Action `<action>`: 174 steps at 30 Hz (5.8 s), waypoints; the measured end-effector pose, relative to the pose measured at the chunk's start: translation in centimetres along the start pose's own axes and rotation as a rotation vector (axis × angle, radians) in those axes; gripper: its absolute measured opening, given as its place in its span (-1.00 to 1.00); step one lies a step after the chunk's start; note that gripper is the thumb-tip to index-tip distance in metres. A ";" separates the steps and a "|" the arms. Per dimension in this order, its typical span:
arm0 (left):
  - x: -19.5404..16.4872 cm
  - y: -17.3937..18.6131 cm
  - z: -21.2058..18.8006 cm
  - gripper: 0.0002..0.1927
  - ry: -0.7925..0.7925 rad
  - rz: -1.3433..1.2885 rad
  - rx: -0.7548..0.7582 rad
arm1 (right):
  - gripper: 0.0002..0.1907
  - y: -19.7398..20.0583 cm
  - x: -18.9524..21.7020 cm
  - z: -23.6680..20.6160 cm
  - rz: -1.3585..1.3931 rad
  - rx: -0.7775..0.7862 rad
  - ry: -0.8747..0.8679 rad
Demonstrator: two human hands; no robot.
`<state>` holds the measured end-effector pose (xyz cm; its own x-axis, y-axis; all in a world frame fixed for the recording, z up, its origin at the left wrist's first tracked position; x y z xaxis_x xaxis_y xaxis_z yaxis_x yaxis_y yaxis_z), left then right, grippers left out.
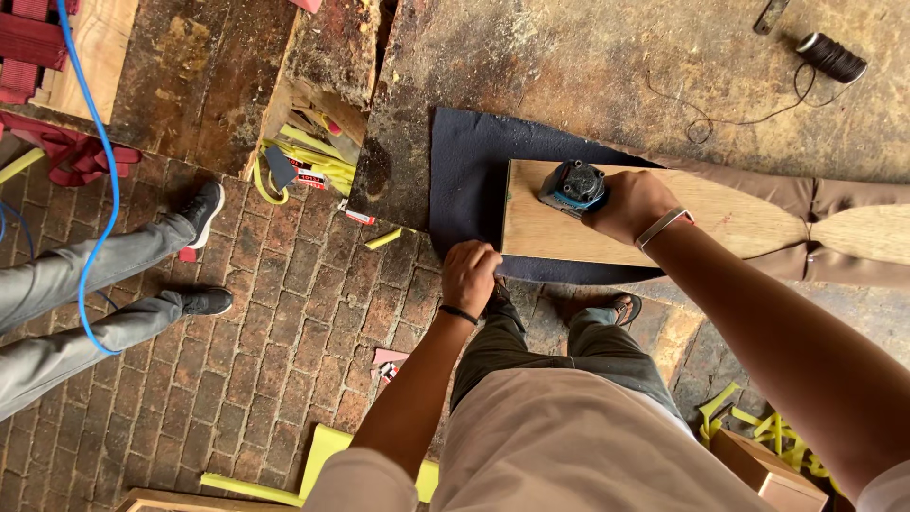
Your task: The person stretches brown fabric webbing along a long wooden furniture frame on a workbench and secures it with a pneumatic nail gun, working section by section along the frame. They cut the webbing with scissors, fold the fabric edge over, and press it flat as they fasten it in place.
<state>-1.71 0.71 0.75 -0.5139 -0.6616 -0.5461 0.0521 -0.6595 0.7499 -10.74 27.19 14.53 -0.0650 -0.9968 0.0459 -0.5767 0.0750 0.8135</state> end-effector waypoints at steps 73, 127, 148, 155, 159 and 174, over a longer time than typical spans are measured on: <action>8.7 -2.7 19.6 -0.85 0.161 -0.120 0.368 | -0.71 -2.1 3.3 -1.9 -0.034 0.030 -0.041; 7.1 1.7 16.1 -0.79 -0.125 -0.024 0.029 | -0.69 -0.9 3.9 0.9 -0.014 -0.006 0.131; 7.7 1.3 8.6 -0.78 -0.050 -0.245 -0.140 | -0.58 0.0 4.4 2.7 -0.086 0.034 0.077; 7.9 2.3 7.7 -0.82 -0.001 -0.167 -0.097 | -0.60 1.3 8.0 1.9 0.024 0.096 0.047; 7.9 2.7 7.8 -0.82 0.035 -0.172 -0.065 | -0.60 1.1 8.6 1.2 0.106 0.136 -0.017; 0.6 1.6 11.0 -0.79 0.233 -0.353 -0.055 | -0.47 -12.8 -14.4 -16.4 0.553 -0.529 -0.501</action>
<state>-11.32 3.17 5.75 -0.3016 -0.4504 -0.8404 -0.0432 -0.8740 0.4839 10.92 40.13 12.98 -0.6377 -0.6851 0.3521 0.0824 0.3937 0.9155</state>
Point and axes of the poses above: each hand's wrist, its own z-axis towards the middle knuckle, its own y-axis out of the back of the hand, x = y × z, the point moved 2 cm from there along z, towards the middle knuckle, and after that the axes turned 5 degrees about -z, right-handed, at the moved point
